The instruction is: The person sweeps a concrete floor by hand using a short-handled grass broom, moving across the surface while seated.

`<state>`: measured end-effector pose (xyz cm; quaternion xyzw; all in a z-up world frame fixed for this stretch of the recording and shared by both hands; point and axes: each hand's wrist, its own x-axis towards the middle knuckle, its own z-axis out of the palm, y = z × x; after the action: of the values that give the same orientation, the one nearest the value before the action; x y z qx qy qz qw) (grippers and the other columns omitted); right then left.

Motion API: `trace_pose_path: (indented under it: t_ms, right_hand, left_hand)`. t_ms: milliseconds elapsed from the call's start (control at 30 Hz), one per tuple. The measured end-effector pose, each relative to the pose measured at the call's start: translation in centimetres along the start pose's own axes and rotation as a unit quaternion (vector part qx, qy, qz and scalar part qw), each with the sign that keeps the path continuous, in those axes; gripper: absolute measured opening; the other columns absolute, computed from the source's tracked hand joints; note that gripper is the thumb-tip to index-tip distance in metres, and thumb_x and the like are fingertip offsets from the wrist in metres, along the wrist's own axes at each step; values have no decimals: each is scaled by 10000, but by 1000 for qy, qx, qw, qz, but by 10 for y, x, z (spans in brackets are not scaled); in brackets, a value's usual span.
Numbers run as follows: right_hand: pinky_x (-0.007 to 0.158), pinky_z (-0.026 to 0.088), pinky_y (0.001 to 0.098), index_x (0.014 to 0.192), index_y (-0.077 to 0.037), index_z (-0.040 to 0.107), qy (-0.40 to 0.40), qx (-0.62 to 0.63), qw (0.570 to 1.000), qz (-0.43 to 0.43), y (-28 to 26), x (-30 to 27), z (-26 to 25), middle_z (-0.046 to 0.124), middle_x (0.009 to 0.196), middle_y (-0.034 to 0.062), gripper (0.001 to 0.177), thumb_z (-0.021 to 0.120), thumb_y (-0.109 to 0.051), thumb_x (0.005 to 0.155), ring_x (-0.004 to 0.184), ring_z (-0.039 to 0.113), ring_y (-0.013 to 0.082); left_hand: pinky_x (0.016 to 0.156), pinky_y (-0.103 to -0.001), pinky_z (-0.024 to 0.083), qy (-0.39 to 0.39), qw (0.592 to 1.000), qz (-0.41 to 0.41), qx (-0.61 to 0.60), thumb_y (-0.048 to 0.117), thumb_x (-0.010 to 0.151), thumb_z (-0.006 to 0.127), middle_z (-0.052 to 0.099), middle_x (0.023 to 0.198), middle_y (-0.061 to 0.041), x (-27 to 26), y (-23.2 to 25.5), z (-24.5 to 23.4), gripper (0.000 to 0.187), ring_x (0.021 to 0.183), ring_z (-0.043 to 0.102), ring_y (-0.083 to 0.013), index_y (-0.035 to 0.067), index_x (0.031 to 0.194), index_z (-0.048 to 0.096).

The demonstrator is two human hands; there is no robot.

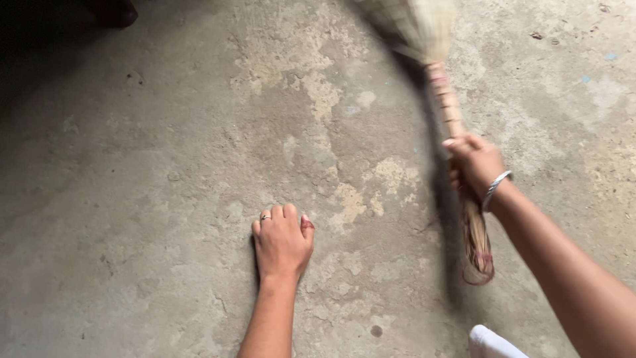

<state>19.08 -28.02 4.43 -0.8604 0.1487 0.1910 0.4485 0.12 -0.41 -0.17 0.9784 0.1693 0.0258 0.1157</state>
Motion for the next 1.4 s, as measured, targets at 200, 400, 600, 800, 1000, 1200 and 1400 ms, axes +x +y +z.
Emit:
trace_pose_path:
  t_ms: [200,400,600,800,1000,1200,1400]
  right_hand:
    - [405,515,310,1124,-107,544,4,41,999,-35,-35,-53,38,595,696,58,193,555,-200,955,475,547,150]
    - [601,596,303,1200,-98,601,-261,-77,864,-423,-36,-143,104,750,843,47,358,694,-290,912,662,691,103]
    - [512,465,343,1298,-243,654,-223,-21,974,15,-20,-81,77,794,868,60,506,701,-288,796,533,536,153]
    - [418,459,255,908,-57,600,19,146,989,-4,7,18,-18,575,688,41,181,626,-215,991,504,512,111]
    - [372,486,267,957,-56,532,-9,68,996,-61,-32,-14,20,559,644,32,108,505,-157,985,462,513,140]
    - [507,507,265,1296,-128,537,-364,-139,859,-331,-31,-122,93,669,694,95,500,754,-156,846,577,630,135]
    - [500,479,301,1334,-216,653,-278,-21,960,-26,-20,-72,48,761,873,95,515,669,-69,841,605,574,168]
  left_hand:
    - [854,-485,445,-3,1000,8,16,283,812,588,619,947,-140,-1,-2,4,226,953,583,-320,78,906,571]
    - [863,-481,451,9,1000,3,10,246,777,591,619,973,-147,-1,-7,14,250,938,585,-311,68,952,579]
    - [841,-484,444,57,998,22,13,258,768,608,595,926,-130,-7,-4,13,217,926,563,-319,80,886,566]
    - [817,-453,433,53,997,24,42,256,770,614,561,925,-98,-12,-5,18,197,920,556,-287,114,879,531]
    - [796,-463,430,55,998,17,38,267,759,620,556,910,-106,-10,-7,19,216,901,550,-294,110,877,530]
    - [796,-487,435,116,992,48,35,248,770,611,562,894,-109,-15,-9,19,173,912,550,-317,108,839,536]
    - [809,-468,441,134,989,46,36,239,784,620,559,917,-103,-16,-7,18,180,925,546,-309,99,870,548]
